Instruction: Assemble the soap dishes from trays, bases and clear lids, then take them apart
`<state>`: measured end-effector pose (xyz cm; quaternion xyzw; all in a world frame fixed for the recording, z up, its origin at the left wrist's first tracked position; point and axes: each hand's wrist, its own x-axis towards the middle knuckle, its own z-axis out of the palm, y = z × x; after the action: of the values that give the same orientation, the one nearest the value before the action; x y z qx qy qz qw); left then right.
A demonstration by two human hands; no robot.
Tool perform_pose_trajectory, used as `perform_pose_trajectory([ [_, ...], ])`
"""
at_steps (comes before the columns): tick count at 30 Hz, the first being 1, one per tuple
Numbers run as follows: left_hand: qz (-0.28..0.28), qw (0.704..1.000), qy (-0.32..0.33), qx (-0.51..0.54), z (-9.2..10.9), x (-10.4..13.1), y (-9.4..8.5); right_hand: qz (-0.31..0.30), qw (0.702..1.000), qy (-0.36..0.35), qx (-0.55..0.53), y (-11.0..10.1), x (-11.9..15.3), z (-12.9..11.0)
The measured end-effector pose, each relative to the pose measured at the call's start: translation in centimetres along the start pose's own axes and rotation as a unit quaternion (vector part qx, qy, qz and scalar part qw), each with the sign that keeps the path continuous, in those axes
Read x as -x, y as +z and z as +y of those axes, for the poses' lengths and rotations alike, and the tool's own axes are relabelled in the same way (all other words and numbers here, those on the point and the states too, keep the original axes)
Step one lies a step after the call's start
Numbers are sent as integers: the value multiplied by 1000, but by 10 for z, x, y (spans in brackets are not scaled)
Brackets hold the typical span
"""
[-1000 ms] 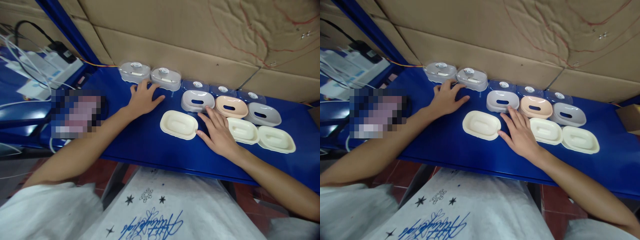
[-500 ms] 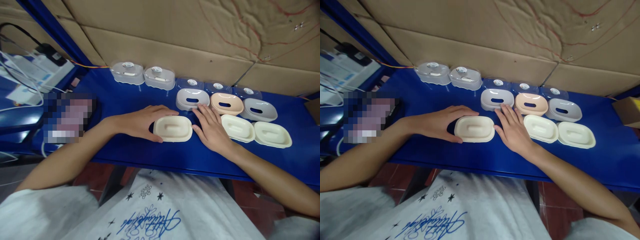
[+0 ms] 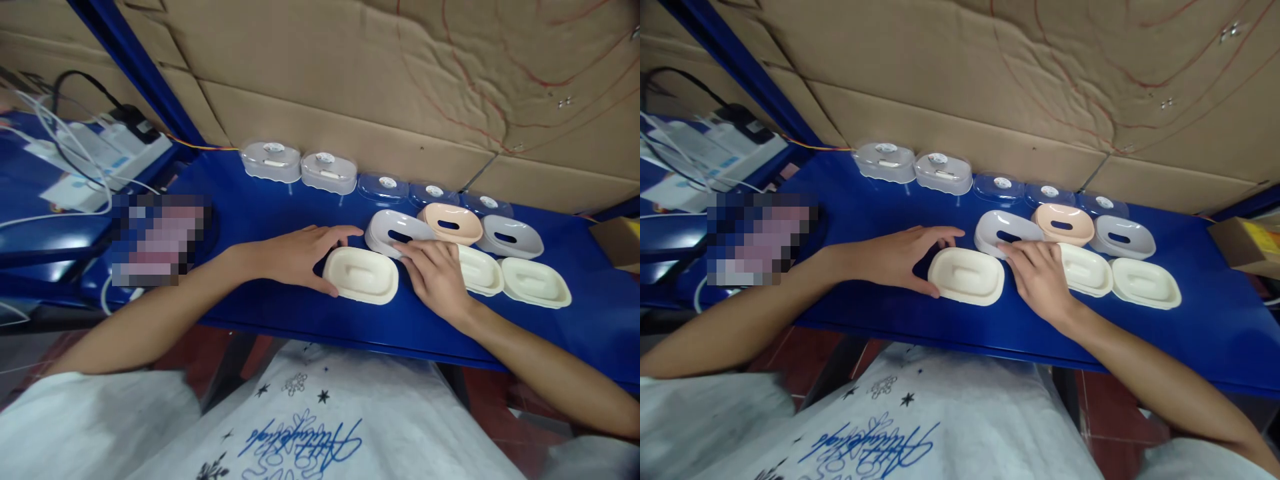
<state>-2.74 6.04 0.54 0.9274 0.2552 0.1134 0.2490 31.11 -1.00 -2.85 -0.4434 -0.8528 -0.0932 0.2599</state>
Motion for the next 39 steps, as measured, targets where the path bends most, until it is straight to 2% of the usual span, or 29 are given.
perform_pose_trajectory([
  [3, -4, 999, 3, -33, -4, -3, 5, 22, 999, -24, -6, -1, 1, -4],
  [5, -8, 999, 5, -44, -6, -4, 7, 16, 999, -39, -9, -2, 2, -6],
  [14, 7, 1000, 22, -1, -7, -6, 12, 5, 996, -83, -46, -8, 6, -15],
  [18, -1, 999, 37, 8, -4, -6, 11, -19, 993, -108, -44, -14, 8, -25],
  [22, -12, 999, 47, -8, -2, -7, 10, -13, 987, -150, -54, -15, 5, -27],
  [30, -25, 998, 58, -30, -4, -8, 10, -116, 970, -202, -65, -13, 1, -23],
  [39, -30, 999, 32, -30, -5, -9, 15, -125, 966, -207, -92, -10, 1, -22],
])
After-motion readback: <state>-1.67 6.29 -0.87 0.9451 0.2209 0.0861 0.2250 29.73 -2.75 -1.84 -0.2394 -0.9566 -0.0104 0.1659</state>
